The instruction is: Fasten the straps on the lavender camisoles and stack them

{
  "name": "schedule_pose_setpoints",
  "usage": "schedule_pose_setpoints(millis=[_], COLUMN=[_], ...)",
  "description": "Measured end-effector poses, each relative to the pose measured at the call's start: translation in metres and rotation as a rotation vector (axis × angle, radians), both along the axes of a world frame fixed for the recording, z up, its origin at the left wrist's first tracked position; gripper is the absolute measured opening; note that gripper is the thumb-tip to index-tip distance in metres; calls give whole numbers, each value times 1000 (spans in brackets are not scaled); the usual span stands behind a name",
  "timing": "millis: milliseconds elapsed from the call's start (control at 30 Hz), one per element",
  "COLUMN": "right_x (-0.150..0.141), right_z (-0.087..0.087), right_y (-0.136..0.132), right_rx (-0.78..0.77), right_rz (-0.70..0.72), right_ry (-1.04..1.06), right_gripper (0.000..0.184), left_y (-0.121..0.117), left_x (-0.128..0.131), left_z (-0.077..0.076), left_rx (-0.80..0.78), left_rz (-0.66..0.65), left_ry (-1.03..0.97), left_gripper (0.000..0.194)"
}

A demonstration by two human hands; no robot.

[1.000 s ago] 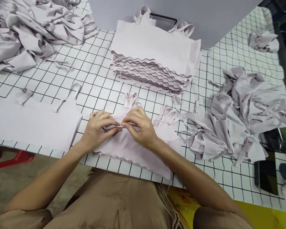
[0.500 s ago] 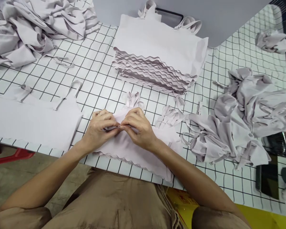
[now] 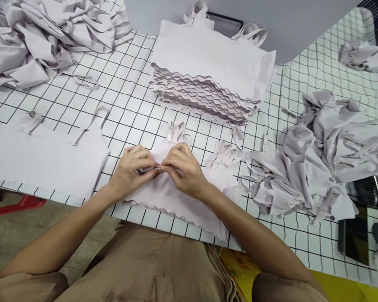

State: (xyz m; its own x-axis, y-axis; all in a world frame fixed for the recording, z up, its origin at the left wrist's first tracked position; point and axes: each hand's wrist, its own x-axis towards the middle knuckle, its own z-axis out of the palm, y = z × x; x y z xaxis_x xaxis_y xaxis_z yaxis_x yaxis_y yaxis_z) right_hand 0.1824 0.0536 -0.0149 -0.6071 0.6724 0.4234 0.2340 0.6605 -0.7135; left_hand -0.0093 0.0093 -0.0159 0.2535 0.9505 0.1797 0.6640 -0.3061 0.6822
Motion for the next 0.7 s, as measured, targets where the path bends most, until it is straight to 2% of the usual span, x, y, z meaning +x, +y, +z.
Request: schedule_pose_setpoints(millis=[233,433,533,600,700], right_x=[4,5,6,7,7], right_z=[-1,13,24,33,45], right_y=[2,7,18,32,60], right_rx=[69,135,53,-54,-147], right_rz=[8,148,240,287,240], right_ry=[-74,-316,-434,-476,-524], right_gripper=[16,28,30,23,23], left_y=[0,-1,-2,-2,-1], left_x=[-1,-3,-5,-5,-6], left_z=[0,-1,-2,-3,-5], left_rx=[-8,81,72,61,49], left_rz=[-16,-13,-29,-22,27], left_ry=[-12,-17,12,33,76], left_gripper=[20,24,22,17,14])
